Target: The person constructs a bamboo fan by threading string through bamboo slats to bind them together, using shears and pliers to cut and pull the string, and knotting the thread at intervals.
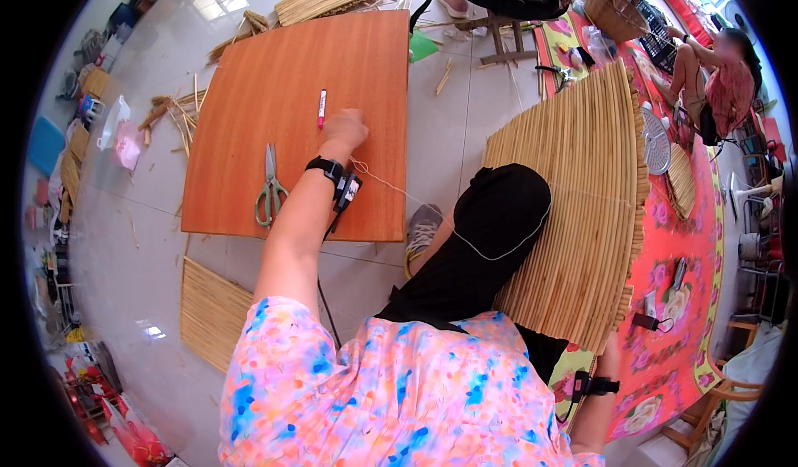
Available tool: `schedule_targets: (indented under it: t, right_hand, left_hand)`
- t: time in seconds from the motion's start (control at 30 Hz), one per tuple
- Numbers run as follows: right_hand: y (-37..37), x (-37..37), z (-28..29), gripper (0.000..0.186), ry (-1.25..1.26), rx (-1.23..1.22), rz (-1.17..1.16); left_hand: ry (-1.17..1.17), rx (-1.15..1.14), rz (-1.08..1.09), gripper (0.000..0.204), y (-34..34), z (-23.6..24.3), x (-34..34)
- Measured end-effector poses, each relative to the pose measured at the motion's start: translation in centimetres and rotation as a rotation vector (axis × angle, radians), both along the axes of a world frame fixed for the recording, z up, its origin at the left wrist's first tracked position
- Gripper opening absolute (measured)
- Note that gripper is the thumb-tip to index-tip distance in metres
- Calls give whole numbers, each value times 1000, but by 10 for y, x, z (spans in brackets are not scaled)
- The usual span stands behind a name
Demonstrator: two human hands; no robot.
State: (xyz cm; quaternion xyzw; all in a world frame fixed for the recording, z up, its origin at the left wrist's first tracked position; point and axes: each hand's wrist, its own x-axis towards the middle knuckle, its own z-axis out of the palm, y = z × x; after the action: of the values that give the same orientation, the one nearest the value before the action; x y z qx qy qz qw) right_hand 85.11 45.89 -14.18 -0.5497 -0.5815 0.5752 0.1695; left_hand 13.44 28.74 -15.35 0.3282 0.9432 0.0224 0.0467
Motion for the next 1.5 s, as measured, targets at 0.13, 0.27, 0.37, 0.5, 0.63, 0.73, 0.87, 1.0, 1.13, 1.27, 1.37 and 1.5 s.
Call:
schedule_targets:
  t: [0.13,0.27,0.37,0.5,0.63,0.73,0.87,1.0,1.13,1.27,1.37,1.5]
  right_hand:
    - [39,1,0,12,8,80,-21]
    - [65,-34,45,12,-476,936,199]
    - [79,-64,94,17,-341,966,-31]
    - [63,-150,195,19,-29,987,37]
    - [-10,-242,270,27,343,799,351]
    - [-41,-287,282,25,459,671,542]
    - [-47,-291,280,11,498,617,699]
    - [-51,-277,271,10,536,536,640]
    - [-51,-267,263,12,529,503,585]
    - [-49,-265,262,9,431,597,613]
    - [-37,-258,261,10,257,796,727]
    - [-16,-247,255,14,110,1129,351]
  left_hand:
    - [-390,595,26,11,-12,5,-20]
    - [-787,1176,-125,5,-9,44,-19]
    - [-923,1273,-220,6,5,124,20]
    - [-1052,1398,-565,5,24,205,92]
    - [-1104,1350,-892,4,42,258,172]
    - [-1041,1380,-1093,12,58,269,221]
    - [-1287,1413,-1134,17,60,266,251]
    - [-1503,1358,-1110,14,57,258,271]
    - [-1327,1285,-1184,10,59,250,277]
    - [-1259,1289,-1184,7,60,247,274]
    - [-1317,1385,-1052,6,53,244,264]
    - [-1195,1658,-837,9,30,257,222]
